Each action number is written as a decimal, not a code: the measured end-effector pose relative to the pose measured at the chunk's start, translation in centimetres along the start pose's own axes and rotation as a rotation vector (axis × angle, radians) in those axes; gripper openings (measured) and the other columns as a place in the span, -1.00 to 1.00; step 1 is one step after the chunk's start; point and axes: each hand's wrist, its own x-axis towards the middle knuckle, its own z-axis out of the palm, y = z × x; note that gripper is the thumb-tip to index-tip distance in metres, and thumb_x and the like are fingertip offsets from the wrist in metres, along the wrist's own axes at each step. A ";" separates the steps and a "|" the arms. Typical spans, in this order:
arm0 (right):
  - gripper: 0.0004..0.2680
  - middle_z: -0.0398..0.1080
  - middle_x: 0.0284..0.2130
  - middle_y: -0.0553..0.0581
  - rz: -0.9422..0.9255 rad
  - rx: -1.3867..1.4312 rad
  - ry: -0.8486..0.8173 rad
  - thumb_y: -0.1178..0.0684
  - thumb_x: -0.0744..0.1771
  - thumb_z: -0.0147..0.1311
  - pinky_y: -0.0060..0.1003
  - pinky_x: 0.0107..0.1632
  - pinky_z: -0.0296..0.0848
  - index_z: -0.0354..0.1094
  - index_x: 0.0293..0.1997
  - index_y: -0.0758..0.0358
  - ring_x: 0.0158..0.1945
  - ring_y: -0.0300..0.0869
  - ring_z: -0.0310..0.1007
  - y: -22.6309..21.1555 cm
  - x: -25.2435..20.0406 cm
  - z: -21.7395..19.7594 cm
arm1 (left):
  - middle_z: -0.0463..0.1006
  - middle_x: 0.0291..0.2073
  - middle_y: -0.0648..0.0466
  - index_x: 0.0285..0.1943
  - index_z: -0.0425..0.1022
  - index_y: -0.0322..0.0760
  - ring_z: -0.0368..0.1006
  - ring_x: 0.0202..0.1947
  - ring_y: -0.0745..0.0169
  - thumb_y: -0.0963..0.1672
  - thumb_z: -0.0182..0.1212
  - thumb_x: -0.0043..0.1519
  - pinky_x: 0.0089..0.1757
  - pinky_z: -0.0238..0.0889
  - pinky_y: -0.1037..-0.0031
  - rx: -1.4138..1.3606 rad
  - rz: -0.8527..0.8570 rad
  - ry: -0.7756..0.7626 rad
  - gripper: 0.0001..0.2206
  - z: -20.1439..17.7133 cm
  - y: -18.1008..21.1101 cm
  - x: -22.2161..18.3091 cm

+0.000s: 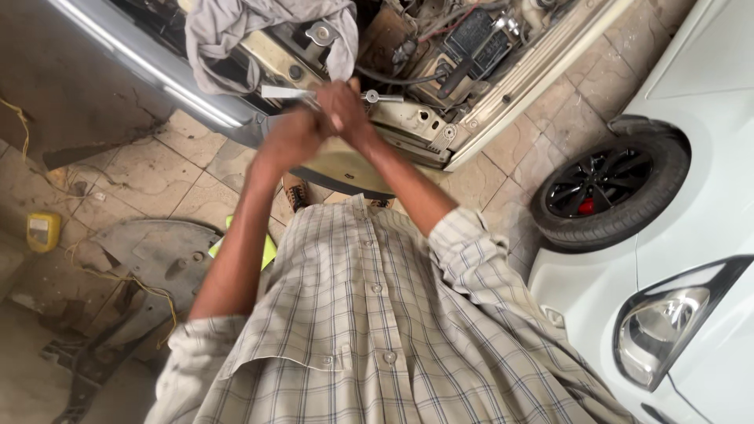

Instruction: The person works on a car engine by using a socket wrench to tighten or loosen bolts near the headlight and front panel, using a cloth to wipe or hold components.

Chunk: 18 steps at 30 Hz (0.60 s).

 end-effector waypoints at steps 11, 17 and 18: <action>-0.81 -0.14 0.38 0.60 0.380 0.020 -0.137 0.14 0.32 0.09 0.31 0.34 0.02 0.47 -0.02 0.40 0.46 0.50 -0.29 -7.8 -10.5 -5.4 | 0.27 0.20 -0.45 0.55 -0.05 -0.33 0.41 0.07 -0.50 -0.03 0.10 0.38 0.03 0.35 -0.06 0.128 0.150 0.166 -0.38 7.0 4.4 13.7; -0.78 0.13 0.30 0.42 0.701 -0.045 -0.019 0.27 0.29 0.00 0.04 0.22 0.48 0.43 0.03 0.33 0.31 0.22 0.17 -4.3 -17.7 -5.4 | 0.28 0.18 -0.47 0.13 0.35 -0.44 0.40 0.09 -0.47 -0.07 0.12 0.27 -0.07 0.39 -0.03 0.183 0.187 0.483 -0.64 8.2 2.9 15.4; -0.76 0.19 0.27 0.31 0.715 -0.161 -0.009 0.30 0.33 -0.04 0.04 0.27 0.42 0.47 0.07 0.24 0.28 0.14 0.21 -3.0 -18.9 -6.4 | 0.27 0.19 -0.50 0.00 0.44 -0.48 0.39 0.09 -0.48 -0.06 0.14 0.25 -0.12 0.40 -0.02 0.227 0.207 0.591 -0.67 8.4 2.6 15.4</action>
